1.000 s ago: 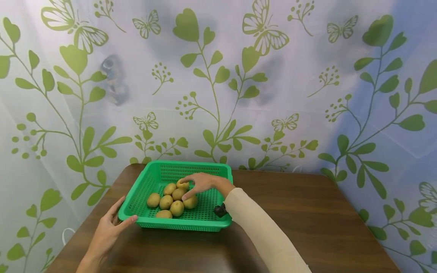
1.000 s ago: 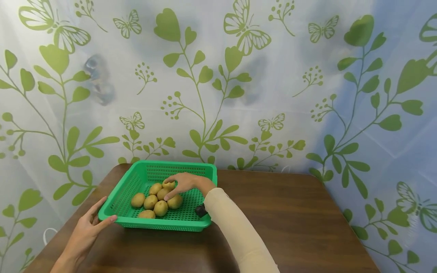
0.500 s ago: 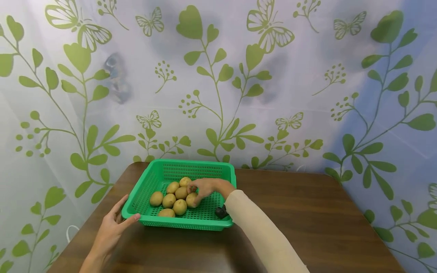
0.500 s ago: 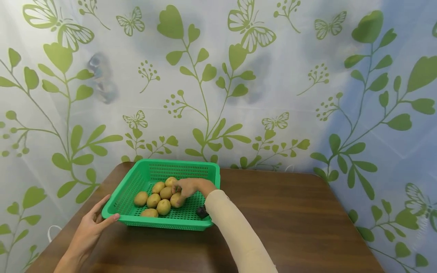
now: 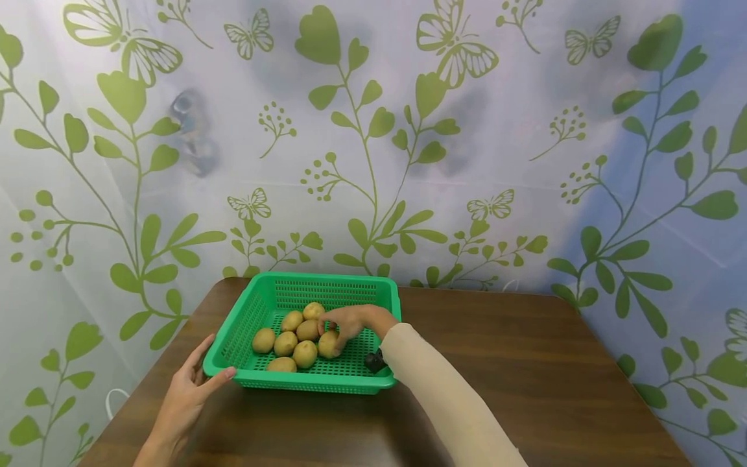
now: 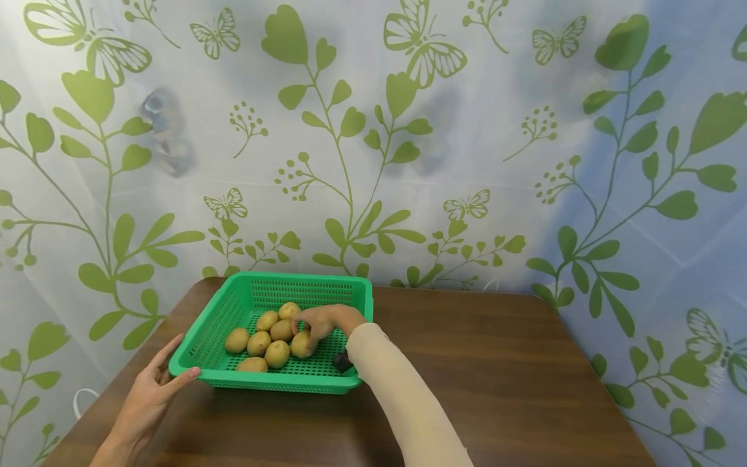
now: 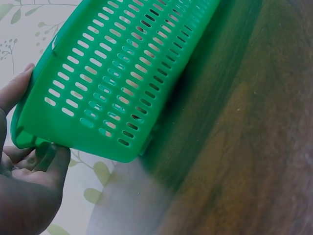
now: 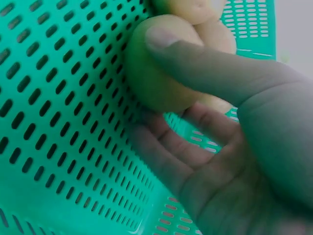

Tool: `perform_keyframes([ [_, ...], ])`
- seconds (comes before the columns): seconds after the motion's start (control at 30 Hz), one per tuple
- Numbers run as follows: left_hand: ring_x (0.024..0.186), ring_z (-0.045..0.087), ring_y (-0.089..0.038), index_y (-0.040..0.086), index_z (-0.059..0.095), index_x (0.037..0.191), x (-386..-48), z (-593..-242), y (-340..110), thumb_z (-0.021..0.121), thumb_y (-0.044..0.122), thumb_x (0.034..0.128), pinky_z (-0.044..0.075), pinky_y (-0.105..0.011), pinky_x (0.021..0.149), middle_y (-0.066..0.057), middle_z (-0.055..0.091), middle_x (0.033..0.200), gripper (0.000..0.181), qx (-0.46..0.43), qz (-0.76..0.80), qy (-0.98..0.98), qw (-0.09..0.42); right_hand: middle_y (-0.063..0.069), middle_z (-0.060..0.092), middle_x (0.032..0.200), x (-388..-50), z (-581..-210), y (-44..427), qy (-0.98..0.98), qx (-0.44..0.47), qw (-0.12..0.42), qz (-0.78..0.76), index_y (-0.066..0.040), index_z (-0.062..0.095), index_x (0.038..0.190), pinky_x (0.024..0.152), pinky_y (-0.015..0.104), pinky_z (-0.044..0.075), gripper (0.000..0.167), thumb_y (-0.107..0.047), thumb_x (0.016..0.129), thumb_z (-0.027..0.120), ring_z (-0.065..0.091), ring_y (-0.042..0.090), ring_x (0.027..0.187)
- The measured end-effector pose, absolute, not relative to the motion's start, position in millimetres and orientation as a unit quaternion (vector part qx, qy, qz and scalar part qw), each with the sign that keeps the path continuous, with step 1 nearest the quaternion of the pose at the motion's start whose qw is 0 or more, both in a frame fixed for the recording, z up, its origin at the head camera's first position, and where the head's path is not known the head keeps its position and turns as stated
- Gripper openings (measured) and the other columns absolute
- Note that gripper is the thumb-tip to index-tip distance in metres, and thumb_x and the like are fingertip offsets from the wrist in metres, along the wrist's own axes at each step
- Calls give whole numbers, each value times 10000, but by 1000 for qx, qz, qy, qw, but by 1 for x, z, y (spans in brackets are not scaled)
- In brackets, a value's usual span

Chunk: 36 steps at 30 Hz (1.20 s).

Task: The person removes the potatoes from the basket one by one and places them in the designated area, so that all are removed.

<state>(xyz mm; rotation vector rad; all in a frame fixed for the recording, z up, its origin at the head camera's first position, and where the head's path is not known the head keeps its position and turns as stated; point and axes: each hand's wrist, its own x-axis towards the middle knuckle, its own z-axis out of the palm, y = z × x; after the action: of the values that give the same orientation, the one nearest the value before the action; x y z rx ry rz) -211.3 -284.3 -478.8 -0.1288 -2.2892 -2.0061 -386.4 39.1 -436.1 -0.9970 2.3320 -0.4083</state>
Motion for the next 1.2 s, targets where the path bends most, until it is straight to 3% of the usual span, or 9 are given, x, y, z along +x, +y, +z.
perform_keyframes([
  [0.27,1308,402,109,138,125,1678,-215,-479,-282,689,142,1028,452,-97,944,-240,179,1662,860,-40,-661,-748,36,-9,511,1224,-383,-428,48,870,-350,302,-173,-205,542,1174,804,308,491,353,-217,942,808,526,151,1013],
  [0.5,1537,198,-258,123,137,1673,-217,-481,-280,685,116,1026,419,-69,947,-197,149,1683,848,-36,-666,-745,37,53,511,1231,-378,-412,58,866,-305,315,-239,-157,504,1267,817,315,561,419,-152,956,785,593,162,988],
  [0.77,1546,134,-335,133,124,1676,-217,-481,-280,687,134,1028,396,-58,952,-171,143,1691,858,-32,-663,-748,30,124,551,1258,-376,-394,70,863,-282,320,-272,-81,479,1383,966,501,538,495,-114,974,756,646,199,963],
  [1.0,1555,107,-314,169,116,1681,-214,-480,-283,687,168,1032,387,-53,954,-158,92,1703,865,-20,-663,-748,21,91,499,1431,-374,-374,79,886,-305,276,-213,-192,500,1364,897,359,523,485,-254,970,776,556,207,1210],
  [1.2,1556,106,-295,167,103,1682,-214,-479,-284,688,169,1031,386,-52,961,-161,75,1705,875,-23,-668,-743,21,65,518,1408,-371,-364,91,893,-308,253,-209,-225,507,1318,946,379,507,438,-258,972,774,526,249,1289],
])
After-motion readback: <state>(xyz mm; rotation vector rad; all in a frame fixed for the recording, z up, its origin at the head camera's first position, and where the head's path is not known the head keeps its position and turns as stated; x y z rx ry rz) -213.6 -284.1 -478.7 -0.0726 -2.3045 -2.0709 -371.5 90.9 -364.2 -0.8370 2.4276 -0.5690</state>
